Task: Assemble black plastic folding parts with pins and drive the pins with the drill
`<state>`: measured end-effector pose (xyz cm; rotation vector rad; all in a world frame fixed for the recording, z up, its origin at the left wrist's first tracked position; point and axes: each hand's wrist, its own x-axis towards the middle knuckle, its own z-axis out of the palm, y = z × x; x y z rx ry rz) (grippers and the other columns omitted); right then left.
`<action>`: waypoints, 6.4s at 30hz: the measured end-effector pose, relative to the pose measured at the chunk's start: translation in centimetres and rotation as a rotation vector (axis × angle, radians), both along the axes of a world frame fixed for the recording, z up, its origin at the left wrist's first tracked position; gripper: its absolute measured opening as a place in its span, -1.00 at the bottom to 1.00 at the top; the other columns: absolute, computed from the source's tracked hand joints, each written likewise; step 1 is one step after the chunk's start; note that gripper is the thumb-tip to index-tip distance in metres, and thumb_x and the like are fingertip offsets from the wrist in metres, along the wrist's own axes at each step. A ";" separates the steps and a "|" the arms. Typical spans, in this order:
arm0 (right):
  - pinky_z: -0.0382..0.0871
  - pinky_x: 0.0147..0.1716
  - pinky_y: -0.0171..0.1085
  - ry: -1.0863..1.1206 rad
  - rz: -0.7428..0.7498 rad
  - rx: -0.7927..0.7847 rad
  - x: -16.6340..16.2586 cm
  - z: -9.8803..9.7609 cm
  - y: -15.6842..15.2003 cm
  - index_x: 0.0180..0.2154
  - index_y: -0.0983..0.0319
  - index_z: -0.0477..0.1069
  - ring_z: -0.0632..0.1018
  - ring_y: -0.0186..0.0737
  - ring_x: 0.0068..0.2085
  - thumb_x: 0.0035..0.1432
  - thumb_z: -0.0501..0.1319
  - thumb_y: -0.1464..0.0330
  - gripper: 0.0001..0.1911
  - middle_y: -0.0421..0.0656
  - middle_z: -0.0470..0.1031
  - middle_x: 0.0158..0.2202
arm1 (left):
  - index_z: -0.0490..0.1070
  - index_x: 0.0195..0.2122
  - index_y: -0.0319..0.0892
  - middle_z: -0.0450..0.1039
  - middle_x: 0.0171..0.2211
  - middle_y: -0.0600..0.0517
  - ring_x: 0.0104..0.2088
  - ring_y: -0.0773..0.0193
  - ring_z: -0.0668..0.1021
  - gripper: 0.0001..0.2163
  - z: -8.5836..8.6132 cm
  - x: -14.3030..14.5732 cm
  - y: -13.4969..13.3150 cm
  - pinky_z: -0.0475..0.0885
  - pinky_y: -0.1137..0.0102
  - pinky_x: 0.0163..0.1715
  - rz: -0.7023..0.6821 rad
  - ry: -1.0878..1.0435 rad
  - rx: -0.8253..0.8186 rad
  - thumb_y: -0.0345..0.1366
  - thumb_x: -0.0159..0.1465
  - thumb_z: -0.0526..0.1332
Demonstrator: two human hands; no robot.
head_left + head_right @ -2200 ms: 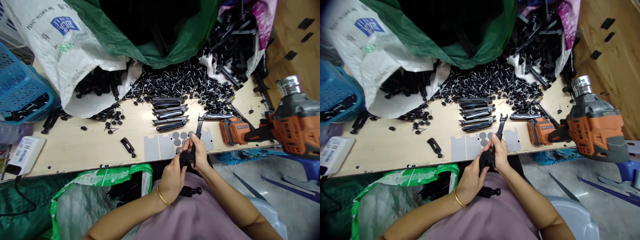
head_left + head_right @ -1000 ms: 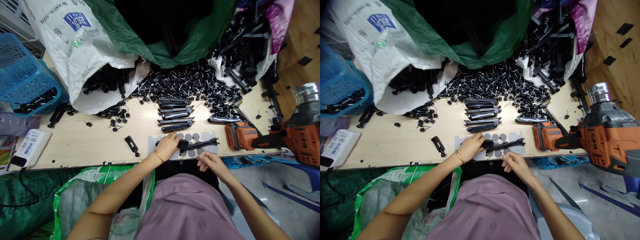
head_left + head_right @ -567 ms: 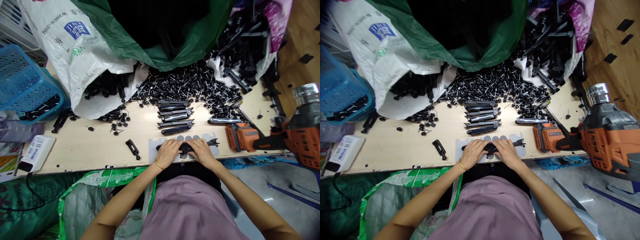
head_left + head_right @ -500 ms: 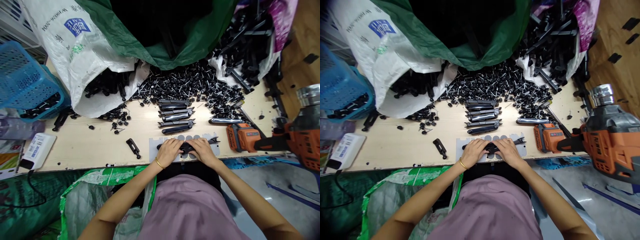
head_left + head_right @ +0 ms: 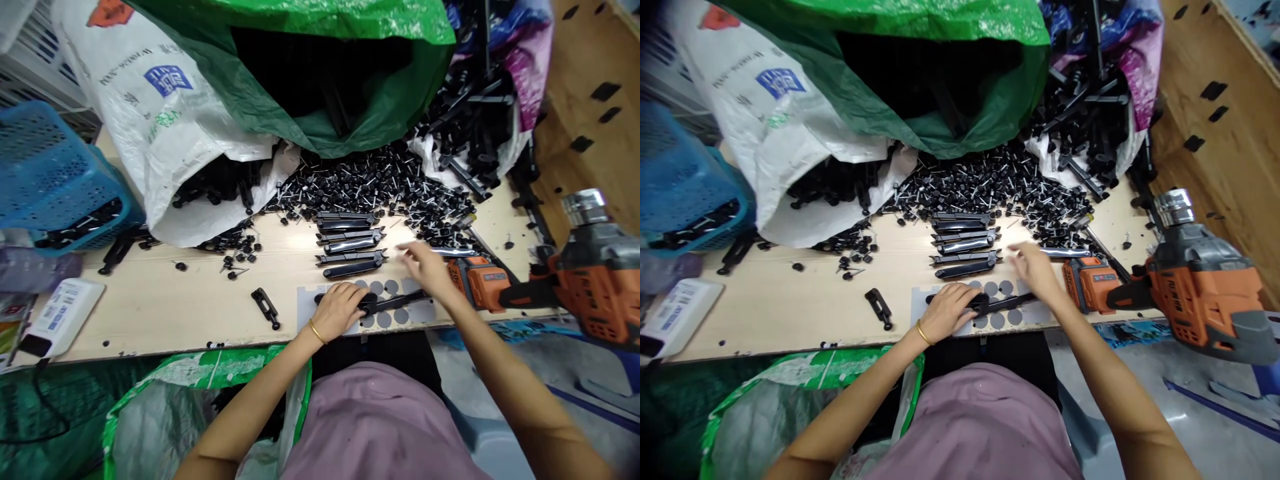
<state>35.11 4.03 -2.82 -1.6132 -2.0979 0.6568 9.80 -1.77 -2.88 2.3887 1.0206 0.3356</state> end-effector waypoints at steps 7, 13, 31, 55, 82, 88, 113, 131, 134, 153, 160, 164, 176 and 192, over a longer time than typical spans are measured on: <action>0.22 -0.25 -0.16 -0.456 -0.110 0.144 1.1 -2.4 10.3 -0.27 0.36 0.46 0.39 -0.06 -0.24 0.14 0.05 0.41 -0.76 0.06 0.42 -0.29 | 0.39 -0.10 -0.21 0.43 -0.21 -0.07 -0.18 0.19 0.47 -0.77 1.5 -6.3 7.7 0.42 0.27 -0.13 0.596 -0.043 0.161 -0.40 0.27 0.04; 0.36 -0.24 -0.20 0.252 -0.292 0.077 -0.1 1.6 4.2 -0.23 0.27 0.42 0.49 -0.21 -0.32 0.12 0.16 0.31 -0.80 -0.10 0.47 -0.31 | 0.35 -0.01 -0.20 0.37 -0.05 -0.17 -0.01 0.03 0.38 -0.68 -2.6 -11.2 15.8 0.34 0.18 -0.05 0.691 0.284 0.215 -0.48 0.21 0.06; 0.37 -0.23 -0.21 -0.074 0.183 0.034 -5.5 1.6 -7.9 -0.22 0.20 0.38 0.47 -0.18 -0.24 0.25 0.04 0.40 -0.84 -0.08 0.46 -0.25 | 0.43 -0.22 -0.23 0.50 -0.37 0.00 -0.38 0.28 0.58 -0.75 0.1 -6.1 -1.9 0.53 0.36 -0.27 0.932 -0.696 -0.510 -0.18 0.17 0.25; 0.34 -0.07 -0.12 -0.072 0.588 0.177 -13.0 -1.1 -6.4 0.26 0.17 0.01 0.36 -0.11 0.00 0.22 0.02 0.48 -0.41 0.01 0.35 0.03 | -0.12 0.29 -0.25 0.44 -0.44 0.04 -0.41 0.22 0.54 -0.31 -0.1 -3.8 -5.3 0.44 0.35 -0.32 0.756 -0.048 -0.277 -0.27 0.20 0.19; 0.31 -0.11 -0.04 -0.149 0.551 0.265 -12.9 -2.5 -7.4 0.22 0.18 0.08 0.33 0.00 -0.03 0.13 0.04 0.50 -0.40 0.04 0.30 0.00 | -0.28 0.30 -0.46 0.53 -0.36 -0.20 -0.31 0.03 0.59 -0.25 -1.1 -2.4 -6.2 0.43 0.29 -0.30 0.784 0.211 -0.439 -0.21 0.23 0.12; 0.24 0.04 0.05 0.091 0.128 0.333 -7.0 -0.4 -10.7 0.21 0.09 0.01 0.31 -0.01 0.09 0.12 0.08 0.47 -0.37 0.01 0.24 0.06 | -0.06 0.28 -0.30 0.47 -0.19 -0.21 -0.14 0.03 0.53 -0.42 1.6 -4.9 -6.6 0.38 0.18 -0.09 0.739 0.135 -0.071 -0.16 0.30 0.05; 0.22 -0.15 -0.05 -0.387 0.392 0.289 -2.7 -5.5 -9.4 0.23 0.31 0.02 0.36 -0.07 -0.21 0.26 0.00 0.40 -0.49 0.03 0.41 -0.21 | -0.13 0.31 -0.28 0.13 0.18 -0.22 0.19 -0.04 0.19 -0.33 -1.7 -0.9 -4.3 -0.03 0.11 0.20 0.196 0.214 0.152 -0.07 0.26 0.05; 0.37 -0.36 -0.29 1.063 -0.565 -0.350 -7.9 1.6 -11.5 -0.33 0.22 0.39 0.46 -0.30 -0.41 0.18 0.06 0.06 -0.63 -0.18 0.45 -0.41 | 0.25 -0.13 -0.15 0.34 -0.22 -0.04 -0.23 0.18 0.47 -0.80 5.0 1.6 -5.5 0.38 0.33 -0.27 0.344 -0.059 -0.432 -0.26 0.24 0.13; 0.29 -0.50 -0.36 1.095 -0.463 -0.462 -9.3 3.6 -10.0 -0.55 0.25 0.35 0.38 -0.37 -0.54 0.14 0.11 0.06 -0.58 -0.22 0.39 -0.56 | 0.18 -0.01 -0.19 0.37 -0.33 -0.01 -0.42 0.26 0.48 -0.61 5.1 1.6 -7.1 0.40 0.36 -0.40 0.228 -0.605 -1.044 -0.07 0.22 0.11; 0.21 -0.52 -0.36 0.589 -0.261 -0.219 -11.0 8.5 -10.7 -0.47 0.22 0.28 0.42 -0.33 -0.54 0.15 0.14 0.12 -0.68 -0.24 0.40 -0.58 | 0.18 0.13 -0.24 0.36 -0.59 0.08 -0.68 0.42 0.36 -0.26 3.3 2.1 -11.2 0.22 0.55 -0.71 0.597 -1.078 -1.182 0.29 0.15 -0.06; 0.30 -0.43 -0.34 0.856 -0.333 -0.146 -12.2 7.8 -12.0 -0.44 0.25 0.35 0.41 -0.34 -0.47 0.18 0.12 0.14 -0.69 -0.21 0.40 -0.49 | 0.18 0.15 -0.22 0.37 -0.55 0.06 -0.63 0.40 0.38 -0.28 4.0 0.1 -9.7 0.20 0.56 -0.71 0.458 -1.172 -1.203 0.13 0.07 0.23; 0.22 -0.50 -0.36 0.659 -0.141 -0.300 -11.3 8.1 -10.5 -0.54 0.26 0.35 0.39 -0.37 -0.53 0.17 0.12 0.14 -0.63 -0.23 0.38 -0.59 | 0.14 0.17 -0.17 0.34 -0.53 0.08 -0.59 0.38 0.40 -0.34 4.2 0.3 -10.2 0.27 0.54 -0.68 0.504 -1.260 -1.299 0.06 0.13 0.22; 0.23 -0.50 -0.34 0.729 -0.437 -0.180 -11.6 5.7 -10.2 -0.51 0.24 0.32 0.36 -0.34 -0.52 0.15 0.13 0.09 -0.63 -0.23 0.35 -0.58 | 0.16 0.16 -0.21 0.42 -0.34 -0.05 -0.43 0.29 0.47 -0.33 4.6 -1.3 -7.1 0.41 0.39 -0.43 0.293 -0.851 -1.141 0.19 0.18 0.05; 0.30 -0.42 -0.27 0.466 -0.259 -0.165 -8.9 5.0 -8.8 -0.37 0.21 0.33 0.45 -0.22 -0.43 0.15 0.10 0.05 -0.65 -0.18 0.43 -0.45 | 0.07 0.18 -0.19 0.34 -0.10 -0.12 -0.09 0.07 0.45 -0.44 2.8 0.4 -6.0 0.41 0.23 -0.11 0.582 0.022 -0.017 -0.36 0.15 0.20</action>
